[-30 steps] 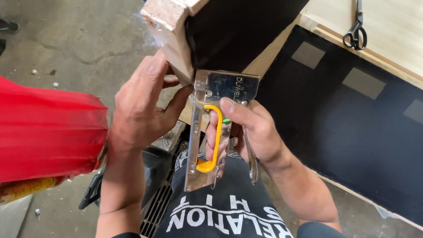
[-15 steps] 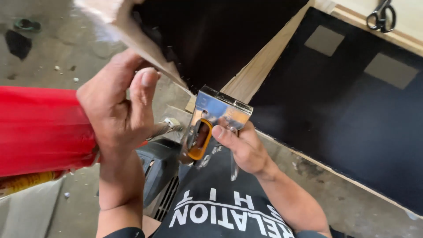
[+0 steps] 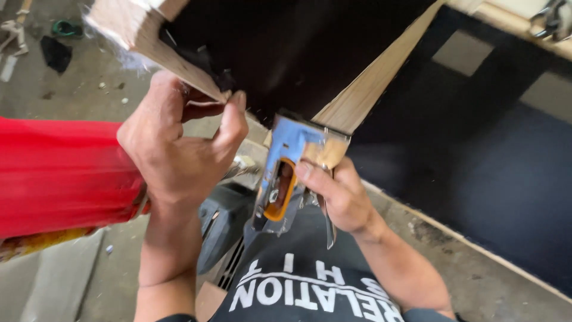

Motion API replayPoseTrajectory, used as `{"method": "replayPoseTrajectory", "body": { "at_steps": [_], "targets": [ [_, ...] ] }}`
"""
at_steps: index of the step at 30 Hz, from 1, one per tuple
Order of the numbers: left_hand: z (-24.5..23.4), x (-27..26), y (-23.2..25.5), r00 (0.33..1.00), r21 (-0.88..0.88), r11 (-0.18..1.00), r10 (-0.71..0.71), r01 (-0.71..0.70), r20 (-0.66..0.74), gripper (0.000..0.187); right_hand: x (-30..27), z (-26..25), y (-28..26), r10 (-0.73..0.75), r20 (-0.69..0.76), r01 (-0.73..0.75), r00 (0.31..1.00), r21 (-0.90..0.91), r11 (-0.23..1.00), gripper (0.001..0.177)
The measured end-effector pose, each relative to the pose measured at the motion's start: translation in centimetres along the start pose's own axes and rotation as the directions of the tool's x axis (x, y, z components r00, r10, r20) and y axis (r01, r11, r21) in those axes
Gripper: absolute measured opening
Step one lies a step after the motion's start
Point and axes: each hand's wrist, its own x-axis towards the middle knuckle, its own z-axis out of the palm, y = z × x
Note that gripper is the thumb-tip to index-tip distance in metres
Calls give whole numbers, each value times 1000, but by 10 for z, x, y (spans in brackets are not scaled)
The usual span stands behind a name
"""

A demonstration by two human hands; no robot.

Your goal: Securing black fabric to a wooden furniture frame using a manual staple gun.

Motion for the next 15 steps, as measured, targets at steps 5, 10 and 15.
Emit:
{"method": "replayPoseTrajectory", "body": {
  "at_steps": [5, 10, 15],
  "targets": [
    [20, -3, 1, 996, -234, 972, -45, 25, -80, 35, -45, -45, 37, 71, -175, -82, 982, -54, 995, 42],
    [41, -8, 12, 967, -214, 968, -172, 131, -187, 49, -95, -94, 27, 268, -481, -442, 835, -295, 847, 19],
    [52, -36, 54, 876, -270, 960, -187, 68, -445, 60, -164, -178, 52, 289, -747, -654, 599, -249, 714, 27]
  ]
}}
